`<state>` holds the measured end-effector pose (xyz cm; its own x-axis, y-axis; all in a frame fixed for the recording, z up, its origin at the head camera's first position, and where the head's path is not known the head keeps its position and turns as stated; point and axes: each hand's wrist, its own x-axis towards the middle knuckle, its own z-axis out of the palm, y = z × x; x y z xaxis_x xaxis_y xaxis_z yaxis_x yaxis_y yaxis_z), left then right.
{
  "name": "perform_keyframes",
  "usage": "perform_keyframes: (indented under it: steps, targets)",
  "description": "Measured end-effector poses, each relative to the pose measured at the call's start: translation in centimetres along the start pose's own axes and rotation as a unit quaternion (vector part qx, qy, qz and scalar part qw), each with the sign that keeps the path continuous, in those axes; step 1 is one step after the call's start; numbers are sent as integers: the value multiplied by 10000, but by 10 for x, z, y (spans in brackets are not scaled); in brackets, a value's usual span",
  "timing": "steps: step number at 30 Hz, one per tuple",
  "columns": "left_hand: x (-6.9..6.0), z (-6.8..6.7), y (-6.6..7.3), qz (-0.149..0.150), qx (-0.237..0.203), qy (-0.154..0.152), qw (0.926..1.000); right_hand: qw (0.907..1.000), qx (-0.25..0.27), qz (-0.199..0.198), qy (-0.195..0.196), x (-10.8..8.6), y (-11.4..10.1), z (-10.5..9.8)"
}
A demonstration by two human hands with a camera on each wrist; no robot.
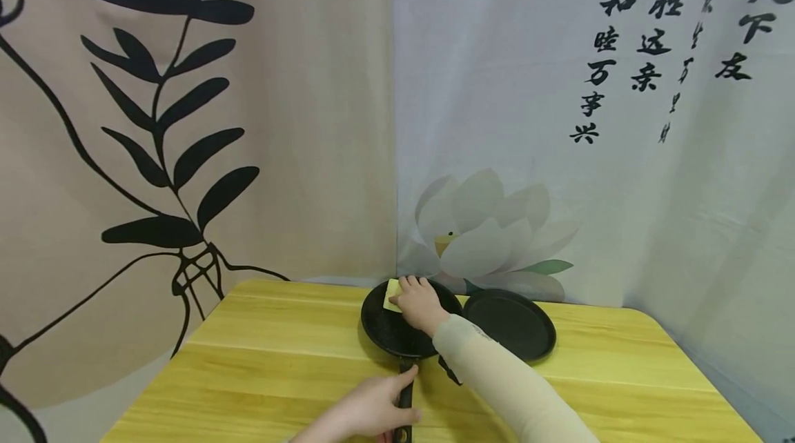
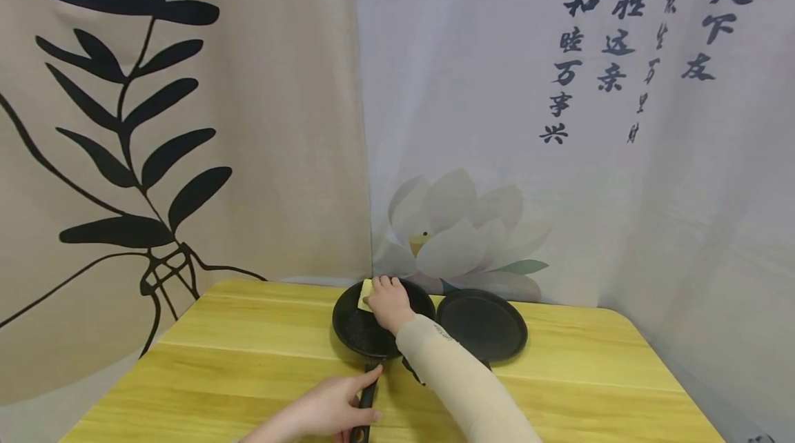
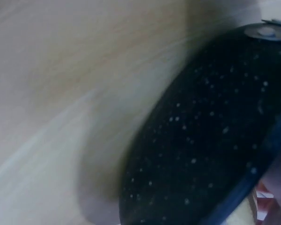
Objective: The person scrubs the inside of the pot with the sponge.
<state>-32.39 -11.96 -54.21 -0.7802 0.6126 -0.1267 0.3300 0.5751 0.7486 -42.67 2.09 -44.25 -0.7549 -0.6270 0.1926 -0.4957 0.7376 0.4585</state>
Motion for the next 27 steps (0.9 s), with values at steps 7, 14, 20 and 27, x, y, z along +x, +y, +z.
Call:
perform_keyframes:
  steps: [7,14,20,27]
  targets:
    - [2,1,-6,132,101,13,9999,9993,-352,36,126,0,1,0]
    - [3,2,-3,145,392,108,9991,9973,-709,96,156,-5,10,7]
    - [2,3,-1,92,216,95,9997,9955,-921,191,-66,-7,19,8]
    - [3,2,-2,144,382,147,9991,9938,-1115,29,-23,-15,28,8]
